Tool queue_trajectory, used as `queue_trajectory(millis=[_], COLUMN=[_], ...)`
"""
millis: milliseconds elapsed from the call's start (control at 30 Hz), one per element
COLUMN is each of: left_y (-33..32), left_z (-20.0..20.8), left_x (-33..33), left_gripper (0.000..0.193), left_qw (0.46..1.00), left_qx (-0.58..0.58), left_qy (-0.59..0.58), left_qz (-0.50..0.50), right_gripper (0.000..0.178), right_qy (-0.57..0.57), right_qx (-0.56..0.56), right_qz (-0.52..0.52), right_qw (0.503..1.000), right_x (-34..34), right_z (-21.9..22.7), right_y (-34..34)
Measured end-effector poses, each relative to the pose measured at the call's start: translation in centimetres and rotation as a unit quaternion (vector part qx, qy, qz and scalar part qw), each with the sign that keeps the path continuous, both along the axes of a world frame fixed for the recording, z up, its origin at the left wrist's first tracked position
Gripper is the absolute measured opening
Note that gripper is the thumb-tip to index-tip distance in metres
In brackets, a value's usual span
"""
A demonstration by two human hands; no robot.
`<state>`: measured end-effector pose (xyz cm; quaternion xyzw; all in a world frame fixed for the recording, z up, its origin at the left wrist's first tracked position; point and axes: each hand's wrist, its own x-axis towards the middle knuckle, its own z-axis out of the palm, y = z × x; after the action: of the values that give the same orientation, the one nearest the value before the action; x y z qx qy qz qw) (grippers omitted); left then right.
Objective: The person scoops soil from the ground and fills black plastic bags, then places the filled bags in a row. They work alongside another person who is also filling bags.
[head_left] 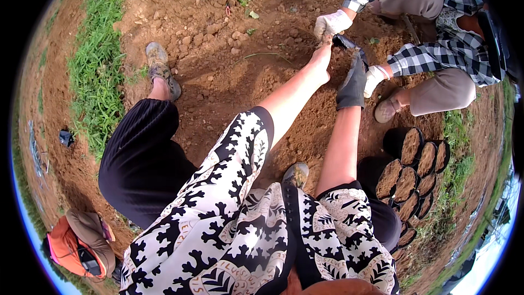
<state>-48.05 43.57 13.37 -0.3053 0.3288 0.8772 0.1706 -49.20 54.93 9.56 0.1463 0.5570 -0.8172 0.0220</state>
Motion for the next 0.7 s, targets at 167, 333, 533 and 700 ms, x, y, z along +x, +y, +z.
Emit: queue_trajectory(millis=[167,333,533,700], left_y=[-1.1,-4.4,-18.9,-20.7], left_z=[1.0,1.4,-10.9,-11.7], left_x=[2.3,7.4,19.8,21.7], left_gripper=[0.087,0.076,0.056,0.069], left_qw=[0.988,0.954,0.858,0.93], left_qx=[-0.138,-0.192,-0.454,-0.221], left_qy=[-0.002,0.205,-0.151,-0.221], left_qz=[-0.075,-0.102,0.188,0.192], right_gripper=[0.043,0.037,0.027,0.05], right_qy=[0.087,0.134,0.466,0.29], right_qx=[0.063,0.047,0.509,0.485], right_qz=[-0.046,-0.077,0.043,0.273], right_qw=[0.993,0.987,0.723,0.779], right_x=[2.3,2.1,2.4,-0.8], right_z=[3.8,4.7,5.4,1.0], right_y=[-3.1,-4.8,-11.7,-17.7])
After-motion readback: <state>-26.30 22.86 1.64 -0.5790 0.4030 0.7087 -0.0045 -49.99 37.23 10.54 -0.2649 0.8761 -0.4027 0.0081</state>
